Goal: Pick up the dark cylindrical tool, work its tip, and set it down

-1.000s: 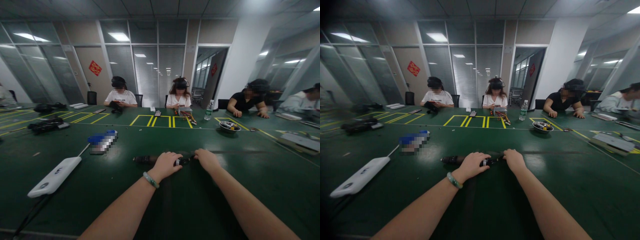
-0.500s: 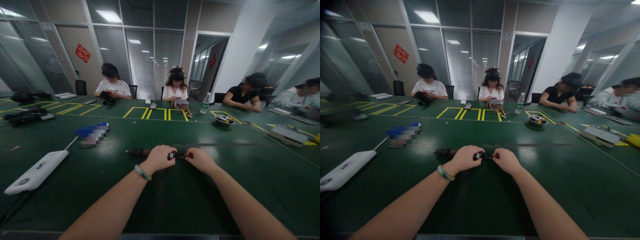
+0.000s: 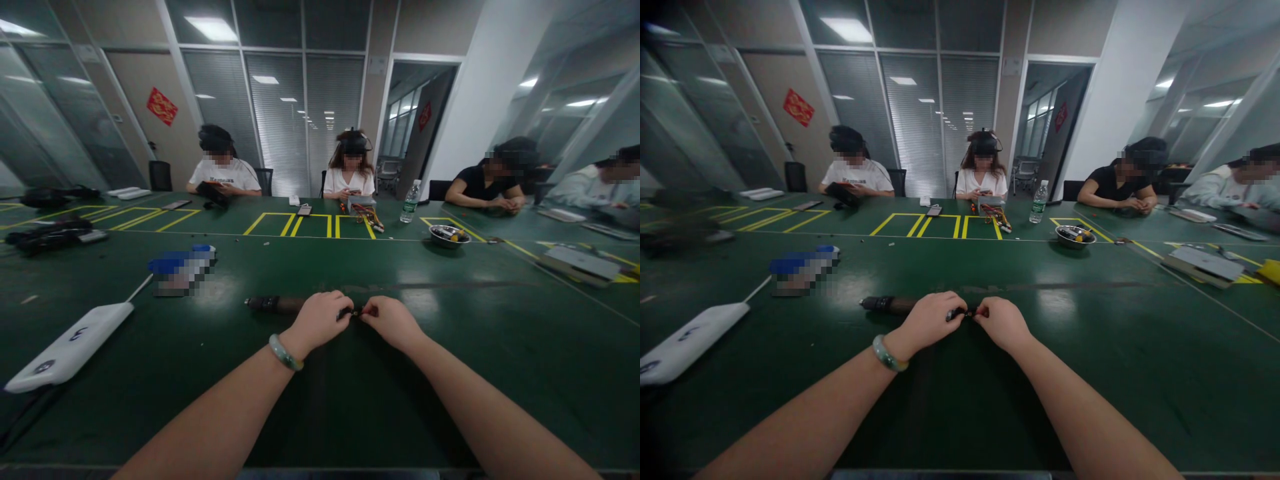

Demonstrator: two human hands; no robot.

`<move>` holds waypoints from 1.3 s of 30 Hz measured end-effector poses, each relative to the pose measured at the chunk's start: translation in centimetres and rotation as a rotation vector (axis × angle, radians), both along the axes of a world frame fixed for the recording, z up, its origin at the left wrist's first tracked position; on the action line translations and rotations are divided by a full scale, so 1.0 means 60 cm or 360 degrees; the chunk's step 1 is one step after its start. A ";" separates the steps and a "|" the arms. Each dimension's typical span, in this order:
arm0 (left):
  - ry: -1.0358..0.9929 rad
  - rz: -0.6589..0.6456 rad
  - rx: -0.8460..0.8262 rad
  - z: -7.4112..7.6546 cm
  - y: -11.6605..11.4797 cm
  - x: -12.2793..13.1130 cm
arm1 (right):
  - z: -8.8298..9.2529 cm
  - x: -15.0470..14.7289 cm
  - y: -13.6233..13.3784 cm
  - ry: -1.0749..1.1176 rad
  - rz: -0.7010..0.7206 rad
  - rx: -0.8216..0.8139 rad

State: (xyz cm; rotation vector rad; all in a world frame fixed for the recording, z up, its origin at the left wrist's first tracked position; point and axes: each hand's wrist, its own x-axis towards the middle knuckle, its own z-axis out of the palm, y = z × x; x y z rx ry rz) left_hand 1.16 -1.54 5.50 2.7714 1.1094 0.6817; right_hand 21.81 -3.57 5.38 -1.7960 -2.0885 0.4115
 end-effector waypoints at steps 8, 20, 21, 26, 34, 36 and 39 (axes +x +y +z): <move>-0.0001 0.0011 -0.0018 -0.002 0.004 0.001 | 0.004 0.001 -0.003 0.0049 0.0004 -0.0010; -0.0019 0.0013 -0.0029 -0.004 0.004 -0.001 | 0.000 0.008 0.005 0.0063 0.0093 -0.0049; -0.0016 0.0014 -0.0025 -0.004 0.004 -0.001 | 0.000 0.008 0.005 0.0048 0.0110 -0.0033; 0.0012 -0.0009 -0.0022 0.001 0.001 -0.003 | 0.002 0.007 0.003 0.0010 0.0088 0.0022; 0.0046 0.0015 -0.0024 0.003 0.000 0.000 | 0.004 -0.002 -0.003 0.0102 0.0064 0.0059; 0.0030 0.0021 -0.0012 0.003 0.000 0.000 | 0.004 -0.006 -0.004 0.0082 0.0072 0.0052; 0.0030 0.0017 -0.0014 0.003 0.001 0.000 | 0.005 -0.011 -0.006 0.0021 0.0057 0.0049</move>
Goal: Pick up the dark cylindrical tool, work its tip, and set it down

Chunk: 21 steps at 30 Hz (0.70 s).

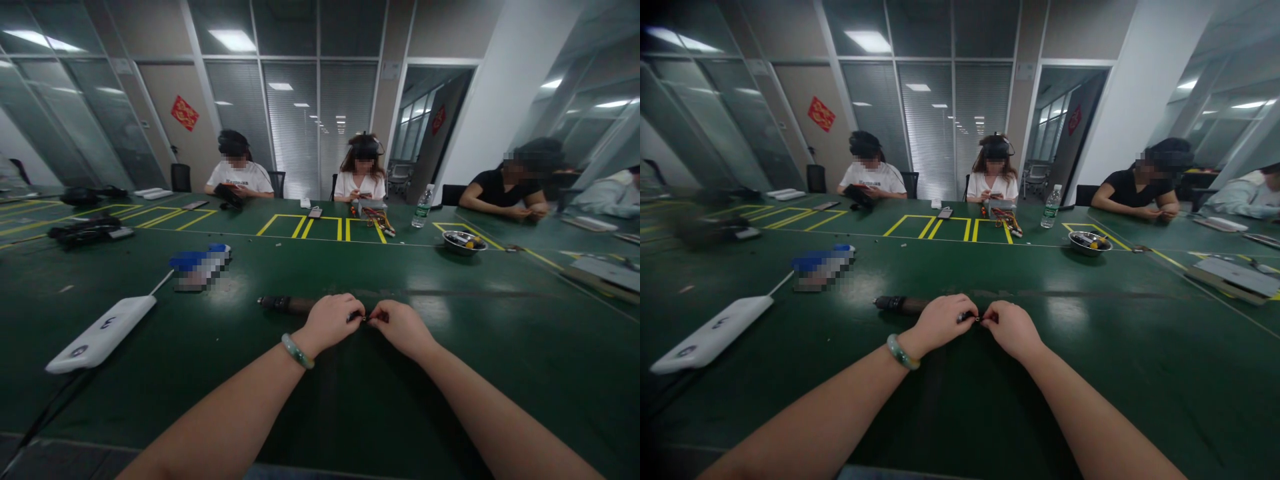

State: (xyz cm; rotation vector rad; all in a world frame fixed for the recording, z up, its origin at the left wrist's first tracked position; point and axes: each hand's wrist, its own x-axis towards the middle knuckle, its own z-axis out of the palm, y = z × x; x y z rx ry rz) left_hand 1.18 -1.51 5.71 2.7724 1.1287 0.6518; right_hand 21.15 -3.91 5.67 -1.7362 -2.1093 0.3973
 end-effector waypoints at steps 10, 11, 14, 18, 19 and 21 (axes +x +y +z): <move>0.0013 0.0004 0.0019 -0.004 0.002 0.000 | -0.011 0.004 0.004 -0.0021 0.0089 0.0076; 0.0005 0.0008 0.0024 -0.005 0.002 0.000 | -0.013 0.003 0.005 -0.0006 0.0091 0.0084; -0.0011 0.0034 0.0024 -0.008 0.001 0.003 | -0.016 -0.001 0.006 0.0030 0.0088 0.0080; -0.0039 0.0066 0.0020 -0.010 0.001 0.006 | -0.022 -0.008 0.008 0.0059 0.0038 0.0075; -0.0046 0.0068 0.0019 -0.010 0.001 0.006 | -0.024 -0.009 0.009 0.0073 0.0014 0.0076; -0.0057 0.0074 0.0015 -0.009 0.001 0.007 | -0.028 -0.012 0.011 0.0090 -0.0021 0.0075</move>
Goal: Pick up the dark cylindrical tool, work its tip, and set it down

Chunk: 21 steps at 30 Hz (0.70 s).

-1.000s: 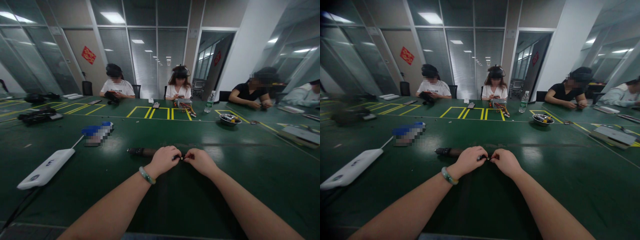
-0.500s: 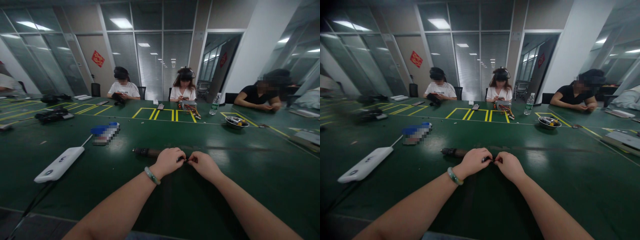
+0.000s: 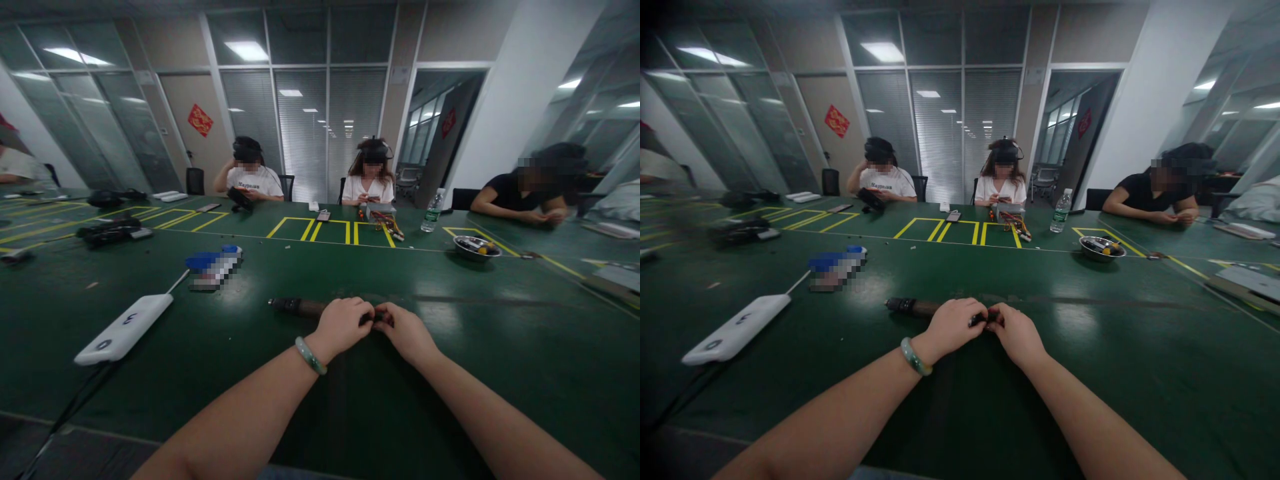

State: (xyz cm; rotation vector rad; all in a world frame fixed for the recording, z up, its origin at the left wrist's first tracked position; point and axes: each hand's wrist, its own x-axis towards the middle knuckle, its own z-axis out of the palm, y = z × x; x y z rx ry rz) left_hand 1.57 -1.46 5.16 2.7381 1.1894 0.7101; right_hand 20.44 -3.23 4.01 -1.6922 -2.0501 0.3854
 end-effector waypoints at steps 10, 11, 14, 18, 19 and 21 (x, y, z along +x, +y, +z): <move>0.0080 -0.0033 -0.0007 0.011 -0.008 -0.005 | 0.008 -0.012 0.006 -0.0071 0.0020 -0.0117; 0.0063 -0.0045 -0.0004 0.014 -0.009 -0.007 | 0.008 -0.013 0.008 -0.0090 0.0009 -0.0122; -0.0040 -0.0115 0.0033 0.025 -0.014 -0.011 | 0.006 -0.019 0.015 -0.0158 -0.0055 -0.0088; -0.0110 -0.0257 0.0071 0.039 -0.018 -0.020 | 0.009 -0.019 0.033 -0.0196 -0.0052 -0.0097; -0.0115 -0.0288 0.0078 0.041 -0.019 -0.023 | 0.011 -0.015 0.039 -0.0186 -0.0042 -0.0127; -0.0131 -0.0335 0.0087 0.043 -0.019 -0.029 | 0.018 0.003 0.052 -0.0167 -0.0057 -0.0177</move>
